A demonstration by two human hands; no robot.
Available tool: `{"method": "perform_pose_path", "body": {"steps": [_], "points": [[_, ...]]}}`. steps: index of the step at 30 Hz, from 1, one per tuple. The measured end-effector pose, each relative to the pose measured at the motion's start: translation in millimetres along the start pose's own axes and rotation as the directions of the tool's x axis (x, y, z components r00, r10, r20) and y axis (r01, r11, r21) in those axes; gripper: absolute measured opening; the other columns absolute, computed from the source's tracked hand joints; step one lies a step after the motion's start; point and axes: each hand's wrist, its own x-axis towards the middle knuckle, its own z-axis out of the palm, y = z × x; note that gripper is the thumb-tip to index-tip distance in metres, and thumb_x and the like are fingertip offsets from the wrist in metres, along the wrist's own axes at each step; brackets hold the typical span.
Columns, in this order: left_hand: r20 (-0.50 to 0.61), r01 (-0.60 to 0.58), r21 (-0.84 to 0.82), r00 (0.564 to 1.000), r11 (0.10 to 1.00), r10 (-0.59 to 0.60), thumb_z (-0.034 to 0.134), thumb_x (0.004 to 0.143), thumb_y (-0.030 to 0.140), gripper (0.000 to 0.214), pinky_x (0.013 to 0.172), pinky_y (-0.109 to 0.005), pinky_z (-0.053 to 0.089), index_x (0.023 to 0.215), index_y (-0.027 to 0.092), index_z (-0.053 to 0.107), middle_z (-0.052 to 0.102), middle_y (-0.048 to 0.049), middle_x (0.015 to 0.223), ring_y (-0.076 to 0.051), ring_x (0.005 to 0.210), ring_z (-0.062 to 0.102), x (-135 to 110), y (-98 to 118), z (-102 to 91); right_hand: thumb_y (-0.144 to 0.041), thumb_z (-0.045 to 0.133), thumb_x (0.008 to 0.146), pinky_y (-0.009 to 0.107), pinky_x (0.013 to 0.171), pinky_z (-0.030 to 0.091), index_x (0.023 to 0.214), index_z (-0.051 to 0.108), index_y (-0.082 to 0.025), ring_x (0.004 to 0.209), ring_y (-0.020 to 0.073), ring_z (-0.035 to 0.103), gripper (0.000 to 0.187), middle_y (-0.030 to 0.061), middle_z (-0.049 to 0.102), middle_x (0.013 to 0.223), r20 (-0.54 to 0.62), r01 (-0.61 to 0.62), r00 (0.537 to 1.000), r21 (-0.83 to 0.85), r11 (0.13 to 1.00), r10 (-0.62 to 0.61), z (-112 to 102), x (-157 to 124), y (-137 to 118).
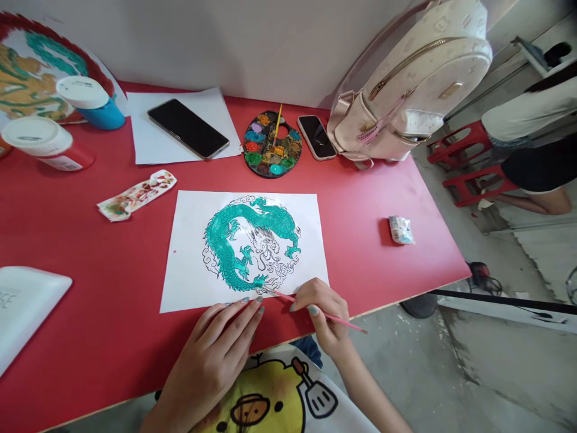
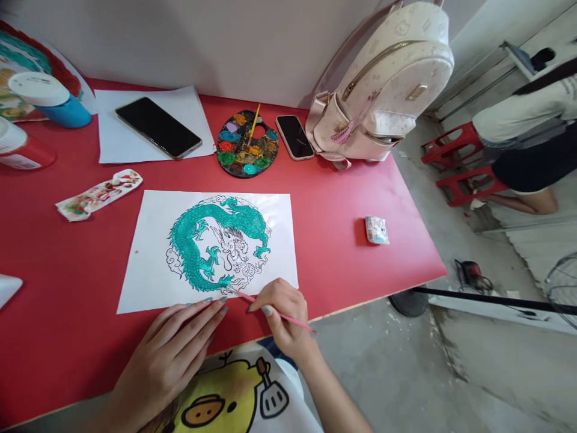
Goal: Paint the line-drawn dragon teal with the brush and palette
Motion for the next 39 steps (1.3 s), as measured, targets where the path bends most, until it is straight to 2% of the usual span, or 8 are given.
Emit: {"method": "perform_pose_path", "body": {"steps": [5, 14, 19, 24, 27, 31, 34, 39], "points": [[-0.001, 0.021, 0.002, 1.000, 1.000, -0.021, 0.051, 0.103, 0.008, 0.038, 0.114, -0.047, 0.043, 0.135, 0.012, 0.072, 0.075, -0.0086, 0.141, -0.029, 0.128, 0.065, -1.3, 0.6, 1.4, -0.034, 0.041, 0.114, 0.035, 0.066, 0.054, 0.086, 0.072, -0.023, 0.069, 0.0205, 0.067, 0.043, 0.0049, 0.072, 0.073, -0.033, -0.020, 0.999, -0.001, 1.000, 0.020, 0.1, -0.1, -0.5], [0.007, 0.013, 0.010, 1.000, 1.000, -0.013, 0.050, 0.104, 0.008, 0.037, 0.113, -0.048, 0.044, 0.132, 0.010, 0.073, 0.075, -0.0098, 0.141, -0.030, 0.127, 0.066, -1.9, 0.0, 0.1, -0.036, 0.043, 0.114, 0.035, 0.068, 0.055, 0.090, 0.072, -0.023, 0.071, 0.0205, 0.069, 0.040, 0.0049, 0.073, 0.076, 0.012, -0.030, 0.999, 0.020, 0.999, 0.030, 0.0, -1.2, 0.7], [0.001, 0.011, 0.023, 1.000, 1.000, -0.011, 0.050, 0.104, 0.007, 0.037, 0.114, -0.047, 0.044, 0.131, 0.011, 0.074, 0.076, -0.0089, 0.140, -0.029, 0.126, 0.067, 0.1, -0.2, -0.2, -0.034, 0.041, 0.114, 0.035, 0.067, 0.055, 0.089, 0.072, -0.023, 0.070, 0.0206, 0.068, 0.041, 0.0050, 0.073, 0.075, -0.022, -0.049, 0.999, 0.016, 0.999, 0.050, 0.4, -0.6, 0.3], [0.005, 0.028, 0.002, 1.000, 1.000, -0.028, 0.051, 0.103, 0.008, 0.039, 0.118, -0.048, 0.042, 0.136, 0.011, 0.072, 0.074, -0.0098, 0.143, -0.028, 0.130, 0.066, -1.7, 0.3, 2.8, -0.033, 0.041, 0.114, 0.036, 0.067, 0.055, 0.088, 0.072, -0.023, 0.071, 0.0209, 0.068, 0.041, 0.0052, 0.073, 0.074, -0.022, -0.043, 0.999, 0.002, 0.999, 0.043, -0.1, -1.1, 1.9], [0.012, 0.021, 0.012, 1.000, 1.000, -0.021, 0.052, 0.102, 0.008, 0.042, 0.119, -0.047, 0.041, 0.140, 0.012, 0.069, 0.074, -0.0094, 0.143, -0.028, 0.131, 0.065, -2.5, 0.1, 2.4, -0.037, 0.041, 0.114, 0.038, 0.068, 0.056, 0.089, 0.072, -0.023, 0.072, 0.0217, 0.069, 0.042, 0.0055, 0.073, 0.075, 0.018, -0.030, 0.999, -0.016, 0.999, 0.030, -0.4, -0.8, 1.6], [0.024, 0.020, 0.021, 1.000, 1.000, -0.020, 0.051, 0.103, 0.009, 0.046, 0.119, -0.047, 0.042, 0.145, 0.015, 0.066, 0.074, -0.0089, 0.143, -0.027, 0.131, 0.066, -2.5, -0.5, 0.9, -0.036, 0.039, 0.114, 0.037, 0.066, 0.055, 0.085, 0.071, -0.023, 0.070, 0.0213, 0.068, 0.045, 0.0050, 0.072, 0.073, -0.034, -0.044, 0.999, -0.029, 0.999, 0.043, -0.2, -0.1, 1.0], [0.014, 0.017, 0.012, 1.000, 1.000, -0.018, 0.052, 0.103, 0.009, 0.044, 0.119, -0.046, 0.042, 0.143, 0.014, 0.068, 0.075, -0.0088, 0.142, -0.027, 0.130, 0.066, -2.7, -0.4, 1.2, -0.037, 0.041, 0.114, 0.037, 0.068, 0.055, 0.088, 0.072, -0.024, 0.071, 0.0212, 0.068, 0.043, 0.0048, 0.072, 0.074, 0.003, -0.015, 1.000, -0.016, 1.000, 0.015, 0.2, 0.4, 1.1], [0.009, 0.021, 0.012, 1.000, 1.000, -0.021, 0.052, 0.103, 0.008, 0.040, 0.117, -0.047, 0.042, 0.137, 0.012, 0.071, 0.075, -0.0097, 0.142, -0.028, 0.129, 0.066, -1.9, 0.2, 1.0, -0.035, 0.041, 0.114, 0.037, 0.068, 0.055, 0.089, 0.073, -0.024, 0.072, 0.0214, 0.068, 0.042, 0.0053, 0.073, 0.075, -0.003, -0.022, 1.000, -0.024, 0.999, 0.022, 0.4, 1.3, 1.1]]}}
